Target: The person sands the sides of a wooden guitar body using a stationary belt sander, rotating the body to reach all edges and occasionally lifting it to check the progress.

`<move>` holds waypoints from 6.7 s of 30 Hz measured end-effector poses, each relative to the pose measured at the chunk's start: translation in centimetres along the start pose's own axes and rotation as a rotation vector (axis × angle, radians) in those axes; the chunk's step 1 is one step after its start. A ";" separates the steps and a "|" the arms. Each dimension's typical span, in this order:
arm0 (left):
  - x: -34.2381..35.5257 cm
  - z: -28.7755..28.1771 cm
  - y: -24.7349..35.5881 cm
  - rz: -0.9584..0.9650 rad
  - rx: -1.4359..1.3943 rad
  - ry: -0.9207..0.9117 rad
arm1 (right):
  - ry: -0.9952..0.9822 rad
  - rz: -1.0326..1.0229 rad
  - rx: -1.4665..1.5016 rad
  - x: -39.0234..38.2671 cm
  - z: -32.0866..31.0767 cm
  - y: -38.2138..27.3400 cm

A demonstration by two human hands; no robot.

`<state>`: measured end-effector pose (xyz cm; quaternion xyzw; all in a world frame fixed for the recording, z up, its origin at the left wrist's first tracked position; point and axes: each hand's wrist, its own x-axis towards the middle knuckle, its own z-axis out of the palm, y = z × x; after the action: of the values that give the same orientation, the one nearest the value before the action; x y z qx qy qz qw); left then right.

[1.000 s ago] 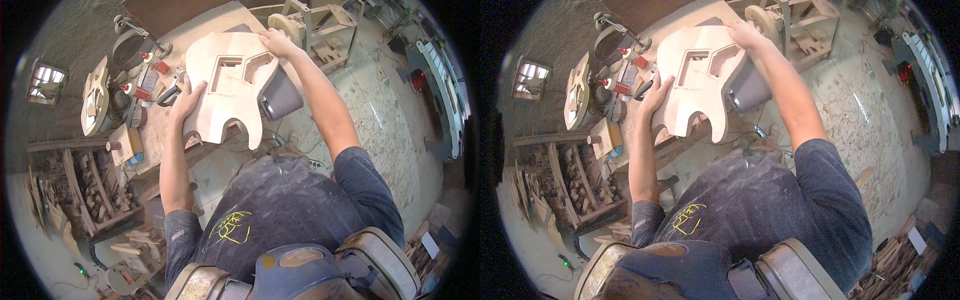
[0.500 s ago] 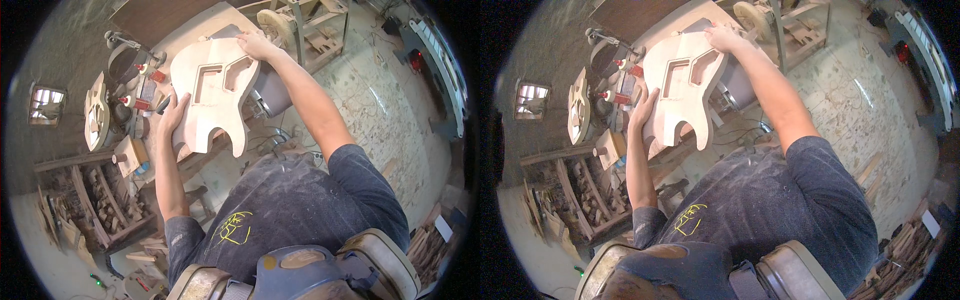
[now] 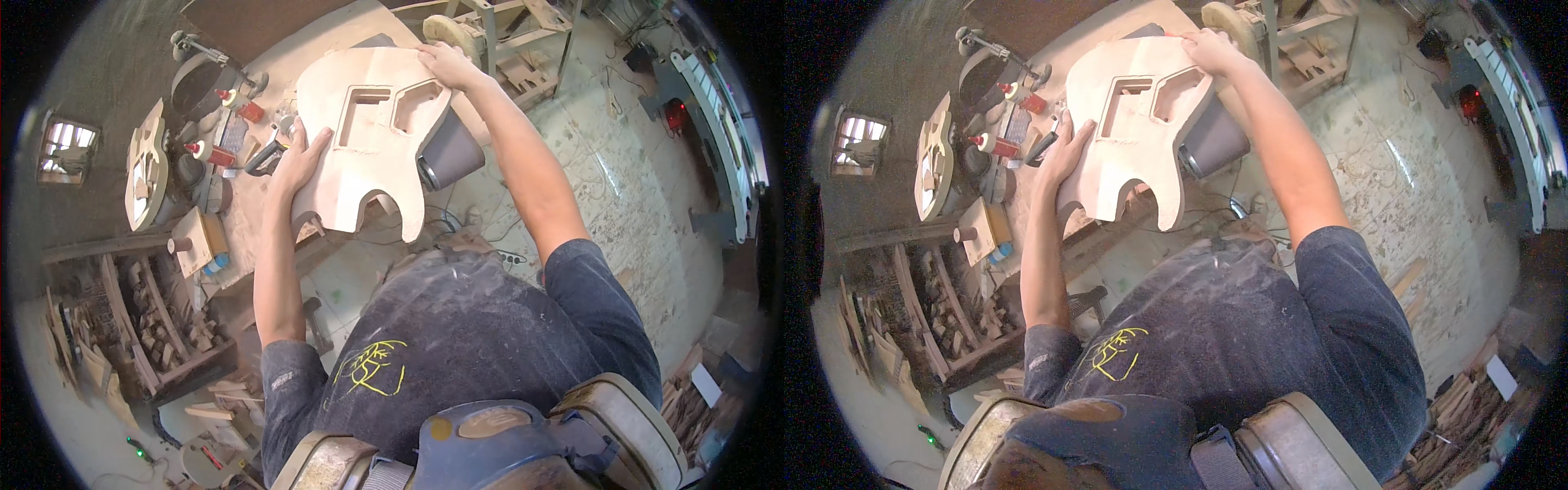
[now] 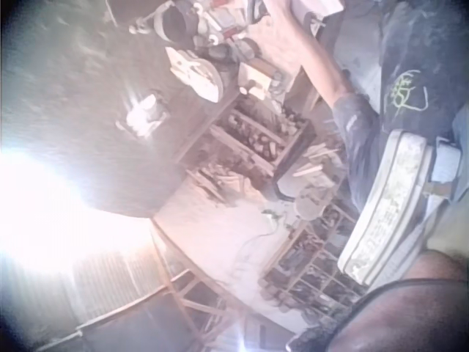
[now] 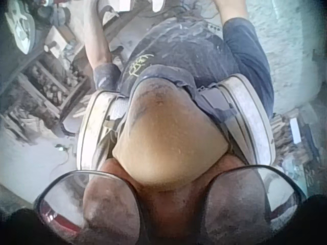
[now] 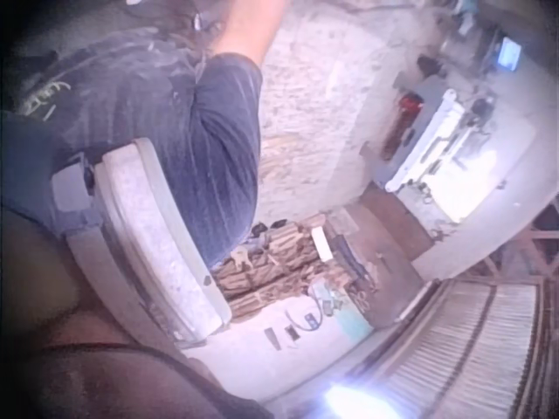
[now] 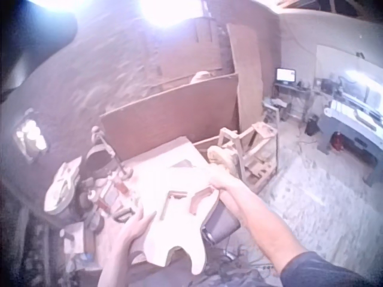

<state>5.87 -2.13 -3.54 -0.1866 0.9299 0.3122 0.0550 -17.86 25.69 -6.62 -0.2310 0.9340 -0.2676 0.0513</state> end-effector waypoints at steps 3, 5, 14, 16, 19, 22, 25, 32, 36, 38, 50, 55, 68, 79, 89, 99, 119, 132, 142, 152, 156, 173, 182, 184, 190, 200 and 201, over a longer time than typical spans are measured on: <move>0.5 0.1 0.2 0.007 0.002 0.014 | -0.001 -0.028 -0.012 0.5 -0.2 1.0; 0.6 0.3 -0.4 0.005 0.005 0.013 | -0.012 -0.027 -0.007 0.2 -0.3 0.0; -0.6 -1.4 -1.4 -0.021 0.076 0.021 | -0.029 -0.049 -0.031 -1.6 -0.5 -2.7; -0.9 -1.5 -1.5 -0.069 0.052 -0.026 | -0.033 -0.050 -0.038 -1.5 -0.2 -2.6; -0.8 -1.6 -2.8 -0.044 0.034 -0.007 | -0.018 -0.092 -0.031 -1.4 0.2 -2.8; -0.7 -1.4 -3.5 -0.007 0.017 0.013 | -0.014 -0.129 -0.001 -1.4 0.4 -3.0; -0.7 -1.3 -3.0 -0.034 -0.048 -0.032 | -0.012 -0.121 -0.005 -1.3 0.5 -2.6; -0.8 -1.5 -1.0 -0.006 0.024 -0.029 | 0.016 -0.032 -0.017 -1.7 0.1 -2.3; 0.3 -0.9 -1.4 0.034 0.023 -0.013 | 0.034 -0.069 0.008 -1.0 0.2 -0.4; 0.8 -0.6 -1.5 0.040 0.005 -0.017 | 0.016 -0.067 0.017 -0.5 0.2 0.6; -0.6 -2.5 -2.8 -0.021 0.014 -0.005 | 0.033 -0.135 0.009 -1.9 0.4 -3.0; -0.1 -2.7 -2.7 -0.020 -0.022 -0.053 | 0.078 -0.058 -0.024 -2.6 0.8 -3.4; 2.8 -1.9 0.5 0.047 0.145 -0.123 | 0.105 -0.083 0.322 -3.8 -0.4 1.2; 5.6 -0.7 3.4 0.199 0.142 -0.210 | 0.121 0.028 0.568 -6.5 -2.6 5.5; 6.1 1.2 7.8 0.142 0.192 -0.215 | 0.049 0.227 0.828 -10.8 -5.6 7.4; 8.4 6.0 11.5 0.137 0.363 0.402 | -0.056 0.335 1.177 -16.8 -9.0 10.8; 14.4 13.0 21.9 0.388 0.226 0.324 | -0.110 0.514 1.083 -22.0 -15.1 18.9; 16.3 12.0 19.2 0.298 0.347 0.442 | -0.261 0.432 1.041 -16.1 -15.4 20.1; 16.2 13.9 20.3 0.241 0.310 0.533 | -0.234 0.442 0.954 -14.0 -17.2 21.5; 13.3 11.5 17.3 0.189 0.326 0.444 | -0.208 0.492 0.985 -14.5 -15.3 18.4; 12.2 10.7 14.5 0.153 0.309 0.470 | -0.205 0.511 0.963 -13.2 -13.9 16.4; 1.5 1.9 6.4 -0.134 0.203 0.018 | -0.246 -0.075 0.465 -0.2 -6.3 7.4; -2.1 1.5 0.0 -0.135 -0.150 0.065 | 0.040 -0.356 0.015 3.8 0.0 -0.3; -2.9 0.8 -0.2 -0.163 -0.127 0.036 | 0.007 -0.366 0.043 3.3 -0.3 -2.2; -3.3 -0.8 -1.9 -0.177 -0.084 0.016 | -0.030 -0.354 0.156 3.9 1.6 -3.3; -2.7 -1.4 -2.8 -0.126 0.015 0.018 | 0.038 -0.316 0.123 3.4 3.2 -3.1; -2.7 -1.5 -2.2 -0.115 0.018 0.011 | 0.066 -0.329 0.113 3.5 3.4 -2.5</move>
<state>9.24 -3.82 -3.00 -0.2408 0.9207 0.2992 0.0694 -19.23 20.60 -8.06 -0.3686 0.8683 -0.3318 -0.0109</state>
